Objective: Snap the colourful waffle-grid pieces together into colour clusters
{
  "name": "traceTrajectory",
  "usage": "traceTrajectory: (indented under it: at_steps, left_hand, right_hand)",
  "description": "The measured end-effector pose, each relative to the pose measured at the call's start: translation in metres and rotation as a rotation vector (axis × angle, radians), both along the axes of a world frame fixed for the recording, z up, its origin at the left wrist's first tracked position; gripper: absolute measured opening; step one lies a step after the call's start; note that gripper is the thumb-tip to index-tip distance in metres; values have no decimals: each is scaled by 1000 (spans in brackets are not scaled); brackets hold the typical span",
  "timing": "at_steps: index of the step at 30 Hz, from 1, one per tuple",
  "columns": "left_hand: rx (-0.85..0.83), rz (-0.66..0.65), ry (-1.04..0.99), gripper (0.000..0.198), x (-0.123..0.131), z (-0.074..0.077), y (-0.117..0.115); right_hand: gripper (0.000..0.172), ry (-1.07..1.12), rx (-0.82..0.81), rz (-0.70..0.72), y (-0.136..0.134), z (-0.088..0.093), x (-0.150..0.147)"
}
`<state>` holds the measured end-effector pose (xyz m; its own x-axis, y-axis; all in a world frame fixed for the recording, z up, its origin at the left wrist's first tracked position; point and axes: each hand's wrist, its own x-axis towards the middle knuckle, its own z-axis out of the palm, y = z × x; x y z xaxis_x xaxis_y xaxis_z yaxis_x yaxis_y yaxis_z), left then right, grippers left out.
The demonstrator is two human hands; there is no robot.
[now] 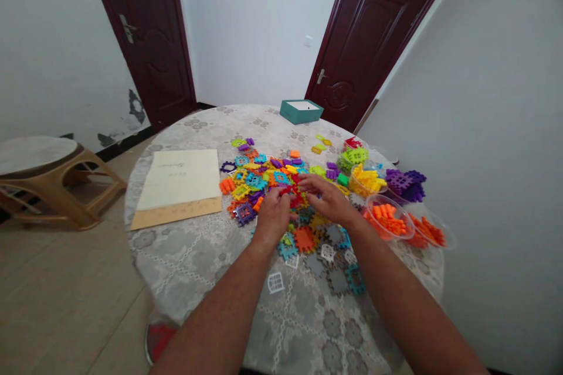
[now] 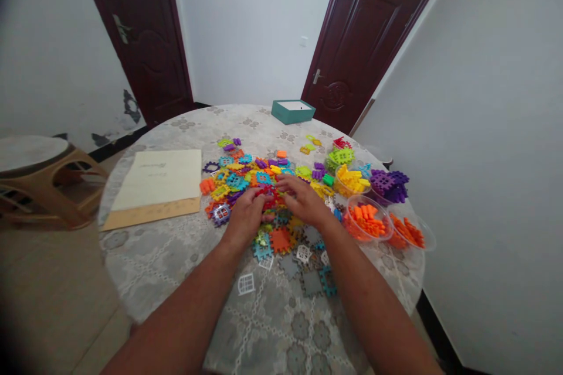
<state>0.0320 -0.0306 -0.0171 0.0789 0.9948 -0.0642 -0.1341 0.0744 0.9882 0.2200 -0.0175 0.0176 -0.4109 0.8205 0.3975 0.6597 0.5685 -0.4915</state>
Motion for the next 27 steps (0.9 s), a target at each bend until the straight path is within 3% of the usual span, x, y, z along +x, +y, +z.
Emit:
traceTrajectory:
  at_steps: [3,6,9,14,18,21,24,27]
  left_hand:
    - [-42,70,-51,34,-1,-2,4]
    - [-53,125,-104,33,-2,-3,8]
    - [-74,168,-166,27,-5,-4,12]
    - [-101,184,-274,23,-4,-5,16]
    - [-115,174,-285,29,-3,-3,14]
    - [-106,135,-272,30,-1,1,10]
    - [-111,75,-276,32,0,4,6]
    - [-152,4,-310,37,2,7,1]
  right_hand:
    - [41,-228,36,-205,35,-7,10]
    - [40,-500,-50,-259,59,-14,13]
    - [33,-621,-83,-237,66,-18,11]
    - [24,-620,-43,-290,64,-22,12]
    - [25,-425,-3,-380,52,-20,21]
    - [25,-139,-7,-455,32,-15,30]
    - [30,288,-155,-452,8,-13,32]
    - [43,660,-343,-354,-11,-18,29]
